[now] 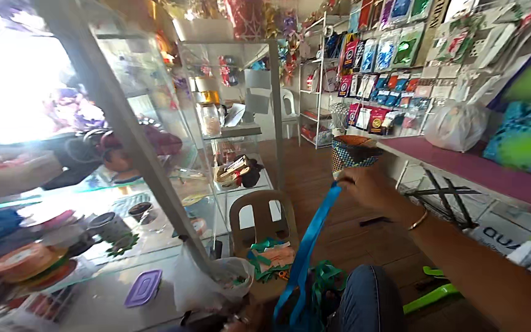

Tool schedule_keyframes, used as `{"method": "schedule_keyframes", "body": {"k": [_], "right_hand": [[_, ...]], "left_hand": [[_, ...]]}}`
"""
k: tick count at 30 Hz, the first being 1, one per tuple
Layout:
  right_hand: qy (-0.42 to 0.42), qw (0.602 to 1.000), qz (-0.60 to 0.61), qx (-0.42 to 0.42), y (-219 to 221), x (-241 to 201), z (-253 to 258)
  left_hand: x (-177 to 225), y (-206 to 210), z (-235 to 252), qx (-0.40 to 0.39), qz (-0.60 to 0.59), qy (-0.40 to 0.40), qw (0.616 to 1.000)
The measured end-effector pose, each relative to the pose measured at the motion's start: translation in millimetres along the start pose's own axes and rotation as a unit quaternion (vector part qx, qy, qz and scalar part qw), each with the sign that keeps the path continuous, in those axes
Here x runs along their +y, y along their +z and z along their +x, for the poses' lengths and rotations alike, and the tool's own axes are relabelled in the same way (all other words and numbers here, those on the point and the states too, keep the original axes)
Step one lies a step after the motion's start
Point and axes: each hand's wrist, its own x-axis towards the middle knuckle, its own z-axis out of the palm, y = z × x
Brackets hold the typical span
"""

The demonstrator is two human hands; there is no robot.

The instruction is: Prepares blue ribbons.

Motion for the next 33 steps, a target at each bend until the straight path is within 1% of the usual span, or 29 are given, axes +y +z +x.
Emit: {"method": "schedule_keyframes", "body": {"k": [1,2,4,6,8,10,11,13,15,17,19,23,27,29,33], "right_hand": [[0.008,0.999,0.035,-0.027,26,0,-13],[0.004,0.997,0.073,-0.038,55,1,-28],[-0.033,0.99,0.134,-0.029,109,-8,-57],[-0.091,0.979,0.183,-0.024,144,-32,-79],[-0.159,0.964,0.213,-0.024,157,-60,-89],[-0.214,0.949,0.23,-0.022,152,-84,-90],[-0.232,0.943,0.237,-0.021,147,-92,-88],[-0.24,0.937,0.253,-0.03,132,-101,-85],[-0.221,0.936,0.269,-0.057,117,-102,-82],[-0.198,0.936,0.284,-0.07,110,-95,-78],[-0.175,0.94,0.285,-0.064,107,-86,-74],[-0.119,0.956,0.265,-0.042,94,-73,-64],[-0.093,0.981,0.172,0.0,77,-49,-45],[-0.078,0.991,0.105,0.01,69,-24,-32],[0.042,0.999,-0.007,-0.001,56,47,-12]], "left_hand": [[-2,-31,-26,0.048,-0.018,-0.002,0.999],[1,-63,-56,0.095,-0.045,0.016,0.994],[21,-114,-111,0.171,-0.094,0.022,0.981],[47,-133,-139,0.264,-0.132,0.06,0.954],[69,-133,-136,0.308,-0.168,0.126,0.928],[83,-124,-117,0.294,-0.215,0.202,0.909],[89,-118,-108,0.272,-0.25,0.234,0.899],[96,-106,-93,0.224,-0.331,0.289,0.87],[102,-96,-84,0.206,-0.397,0.31,0.839],[106,-89,-79,0.187,-0.46,0.308,0.812],[103,-85,-78,0.164,-0.496,0.291,0.801],[87,-81,-82,0.121,-0.505,0.26,0.814],[66,-80,-96,0.08,-0.505,0.223,0.83],[51,-81,-106,0.061,-0.497,0.209,0.84],[23,-95,-138,0.049,-0.461,0.17,0.87]]}}
